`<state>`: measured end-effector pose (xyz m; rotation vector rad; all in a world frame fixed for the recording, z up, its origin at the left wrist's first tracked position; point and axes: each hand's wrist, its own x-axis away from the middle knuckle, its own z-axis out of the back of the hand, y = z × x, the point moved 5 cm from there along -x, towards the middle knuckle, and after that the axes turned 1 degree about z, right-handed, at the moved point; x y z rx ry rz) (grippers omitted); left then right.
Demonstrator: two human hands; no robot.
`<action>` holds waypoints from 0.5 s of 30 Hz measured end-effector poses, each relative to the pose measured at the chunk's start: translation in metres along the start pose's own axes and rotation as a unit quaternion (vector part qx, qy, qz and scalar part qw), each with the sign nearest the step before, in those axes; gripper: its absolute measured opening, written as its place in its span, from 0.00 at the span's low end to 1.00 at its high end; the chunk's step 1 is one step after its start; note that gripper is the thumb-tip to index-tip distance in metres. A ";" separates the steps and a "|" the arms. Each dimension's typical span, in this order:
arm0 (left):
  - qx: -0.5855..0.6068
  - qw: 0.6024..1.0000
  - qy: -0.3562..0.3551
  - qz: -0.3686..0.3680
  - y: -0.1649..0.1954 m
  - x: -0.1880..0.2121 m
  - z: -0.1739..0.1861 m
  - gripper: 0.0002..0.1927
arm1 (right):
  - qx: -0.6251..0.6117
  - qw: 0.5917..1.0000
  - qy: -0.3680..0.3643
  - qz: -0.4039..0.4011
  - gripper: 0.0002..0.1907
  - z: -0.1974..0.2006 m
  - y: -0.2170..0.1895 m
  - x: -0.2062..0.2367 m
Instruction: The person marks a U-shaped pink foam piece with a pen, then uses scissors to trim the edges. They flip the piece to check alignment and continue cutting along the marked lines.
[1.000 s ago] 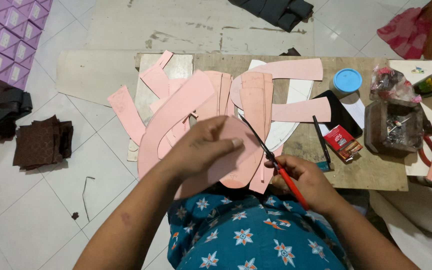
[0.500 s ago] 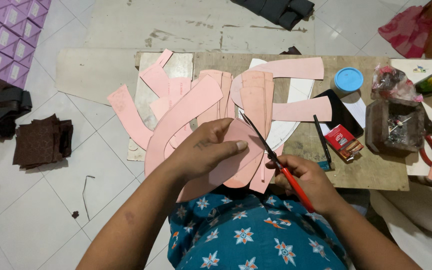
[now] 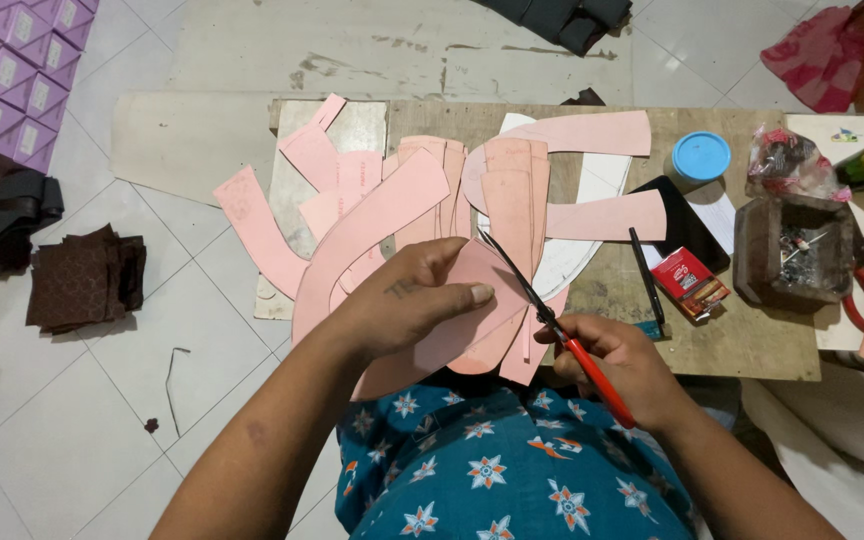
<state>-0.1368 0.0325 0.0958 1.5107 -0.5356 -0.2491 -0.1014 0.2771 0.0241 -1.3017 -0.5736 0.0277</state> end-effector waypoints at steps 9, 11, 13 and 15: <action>0.034 0.999 -0.010 0.015 -0.005 -0.004 -0.001 0.18 | -0.008 1.000 -0.004 0.004 0.20 0.004 0.007 0.000; 0.024 1.000 -0.012 0.013 -0.006 -0.004 -0.001 0.17 | -0.014 1.000 -0.004 -0.002 0.20 0.005 0.008 0.000; 0.021 1.000 -0.012 0.011 -0.006 -0.005 0.000 0.17 | -0.003 1.000 0.001 -0.010 0.20 0.007 0.009 0.000; 0.025 1.000 -0.013 0.010 -0.007 -0.006 0.000 0.17 | -0.001 1.000 0.000 -0.003 0.19 0.007 0.008 0.000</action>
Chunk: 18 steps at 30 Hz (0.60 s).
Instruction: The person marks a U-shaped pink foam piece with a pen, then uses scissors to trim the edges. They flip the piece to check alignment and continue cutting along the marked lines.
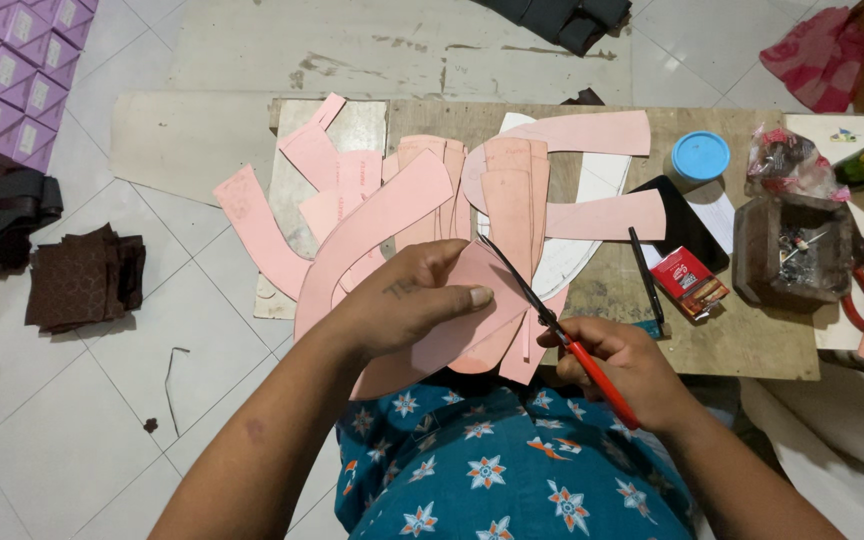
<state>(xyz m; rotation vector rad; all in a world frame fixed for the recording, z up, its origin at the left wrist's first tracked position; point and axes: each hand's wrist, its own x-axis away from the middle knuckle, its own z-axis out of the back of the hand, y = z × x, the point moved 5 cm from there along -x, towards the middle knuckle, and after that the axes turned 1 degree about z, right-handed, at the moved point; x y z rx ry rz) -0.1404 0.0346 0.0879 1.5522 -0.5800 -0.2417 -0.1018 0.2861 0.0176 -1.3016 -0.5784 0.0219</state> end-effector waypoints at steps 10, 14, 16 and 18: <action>0.004 1.000 -0.007 0.003 0.000 -0.001 0.000 0.16 | 0.029 0.999 0.007 0.012 0.18 0.002 0.002 -0.001; -0.001 1.000 -0.005 0.011 0.001 0.000 0.000 0.16 | 0.031 0.999 0.010 -0.003 0.17 0.004 0.005 -0.001; -0.005 1.000 -0.004 0.014 0.001 -0.001 0.000 0.17 | 0.036 0.999 0.008 -0.005 0.18 0.004 0.005 -0.002; -0.019 1.000 -0.001 0.021 0.002 0.000 0.002 0.17 | 0.043 0.999 0.010 -0.012 0.19 0.005 0.006 -0.002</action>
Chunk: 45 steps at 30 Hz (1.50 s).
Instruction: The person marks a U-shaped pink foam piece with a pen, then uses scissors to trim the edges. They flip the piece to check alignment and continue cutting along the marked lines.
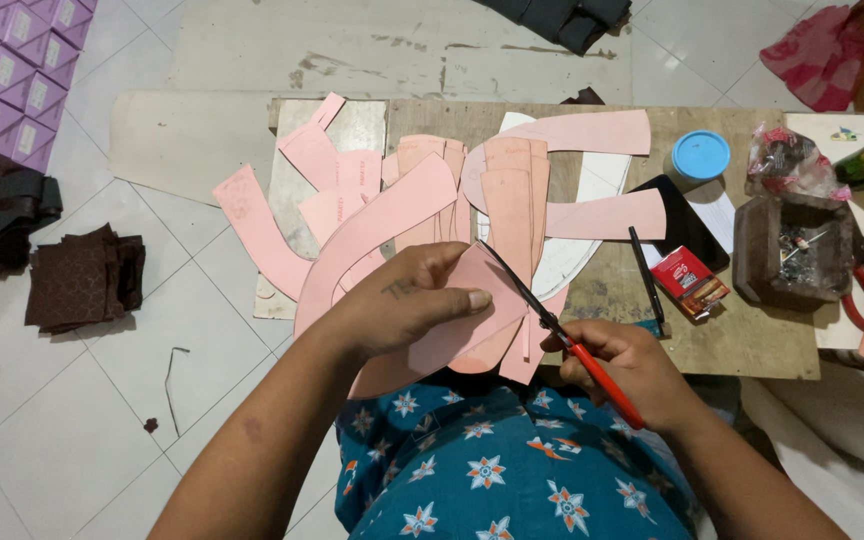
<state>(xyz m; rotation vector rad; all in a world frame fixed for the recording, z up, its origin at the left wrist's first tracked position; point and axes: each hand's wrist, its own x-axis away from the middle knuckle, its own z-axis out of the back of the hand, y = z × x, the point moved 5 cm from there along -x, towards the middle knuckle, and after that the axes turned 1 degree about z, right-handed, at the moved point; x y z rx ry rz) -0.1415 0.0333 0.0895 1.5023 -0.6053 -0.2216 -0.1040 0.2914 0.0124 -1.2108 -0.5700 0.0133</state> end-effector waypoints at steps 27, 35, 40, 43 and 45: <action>-0.101 0.994 -0.005 0.049 -0.008 -0.004 0.008 0.17 | -0.026 0.998 -0.029 -0.040 0.19 -0.009 -0.017 -0.012; -0.025 0.999 -0.030 -0.020 0.000 -0.012 0.003 0.18 | -0.061 0.997 -0.021 -0.037 0.17 -0.007 -0.018 -0.019; -0.019 0.999 -0.027 -0.003 -0.003 -0.016 0.004 0.18 | -0.025 0.999 -0.011 -0.041 0.16 -0.003 -0.020 -0.019; -0.011 0.999 -0.033 -0.008 -0.005 -0.015 0.003 0.19 | -0.031 0.999 -0.019 -0.036 0.15 -0.002 -0.021 -0.016; 0.024 0.999 -0.045 -0.006 -0.007 -0.016 0.001 0.20 | 0.003 0.999 -0.007 -0.040 0.15 -0.001 -0.021 -0.014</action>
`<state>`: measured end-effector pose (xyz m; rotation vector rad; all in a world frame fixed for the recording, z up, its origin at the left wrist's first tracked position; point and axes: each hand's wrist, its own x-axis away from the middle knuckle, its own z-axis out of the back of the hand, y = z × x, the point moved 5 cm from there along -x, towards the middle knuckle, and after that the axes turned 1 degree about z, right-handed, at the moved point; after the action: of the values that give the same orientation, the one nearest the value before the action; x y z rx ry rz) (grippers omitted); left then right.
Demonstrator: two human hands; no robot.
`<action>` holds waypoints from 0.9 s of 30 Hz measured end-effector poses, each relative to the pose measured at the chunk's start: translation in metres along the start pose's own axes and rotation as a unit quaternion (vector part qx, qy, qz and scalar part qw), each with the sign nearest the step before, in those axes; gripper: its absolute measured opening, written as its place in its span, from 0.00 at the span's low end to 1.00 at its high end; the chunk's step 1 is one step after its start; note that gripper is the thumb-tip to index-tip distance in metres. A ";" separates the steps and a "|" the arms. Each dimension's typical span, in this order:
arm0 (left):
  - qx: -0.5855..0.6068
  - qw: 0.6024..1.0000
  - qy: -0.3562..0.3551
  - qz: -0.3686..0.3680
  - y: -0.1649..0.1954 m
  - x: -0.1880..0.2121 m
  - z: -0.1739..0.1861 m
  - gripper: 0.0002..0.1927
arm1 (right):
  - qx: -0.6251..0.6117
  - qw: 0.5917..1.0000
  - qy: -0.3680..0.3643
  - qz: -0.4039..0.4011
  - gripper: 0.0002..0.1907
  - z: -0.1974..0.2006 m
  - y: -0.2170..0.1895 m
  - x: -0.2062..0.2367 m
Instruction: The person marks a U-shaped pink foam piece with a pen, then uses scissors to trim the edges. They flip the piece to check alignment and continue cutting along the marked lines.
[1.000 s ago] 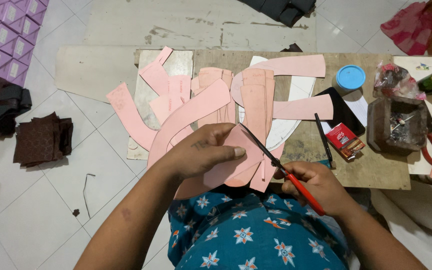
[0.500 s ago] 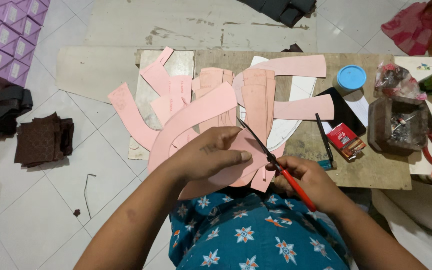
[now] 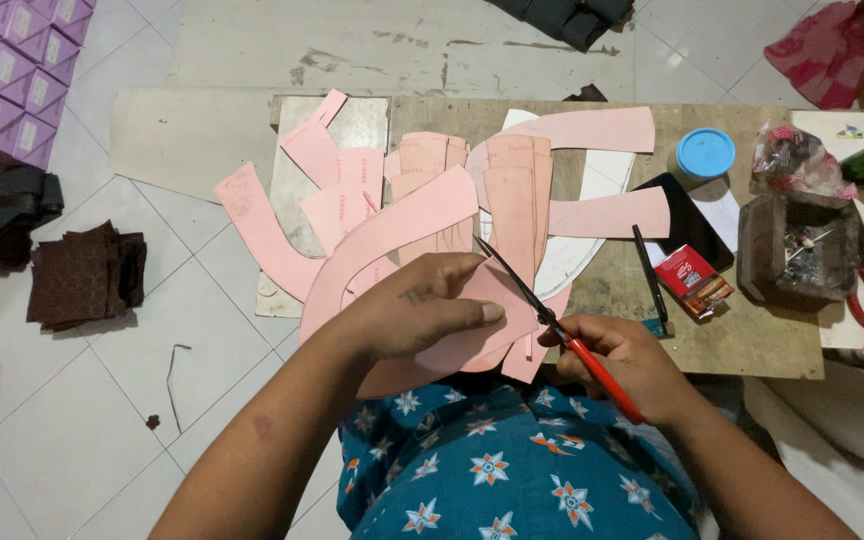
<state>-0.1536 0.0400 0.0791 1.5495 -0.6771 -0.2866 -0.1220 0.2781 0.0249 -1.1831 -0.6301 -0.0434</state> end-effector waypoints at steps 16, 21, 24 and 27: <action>-0.050 0.998 0.014 0.029 -0.004 0.001 -0.001 0.28 | 0.036 0.999 -0.010 0.008 0.20 0.007 0.001 0.001; -0.095 0.993 0.026 0.060 -0.005 0.002 0.002 0.29 | 0.037 0.999 -0.009 0.025 0.19 0.008 0.000 0.002; -0.079 0.995 0.018 0.050 -0.006 0.000 0.001 0.28 | 0.030 0.999 -0.018 0.037 0.19 0.008 -0.001 0.002; -0.039 0.999 -0.010 -0.026 -0.003 -0.001 -0.002 0.23 | 0.038 0.998 -0.022 0.035 0.18 0.007 0.001 0.001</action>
<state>-0.1528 0.0423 0.0764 1.4933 -0.6354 -0.3637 -0.1238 0.2854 0.0260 -1.1350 -0.6234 0.0657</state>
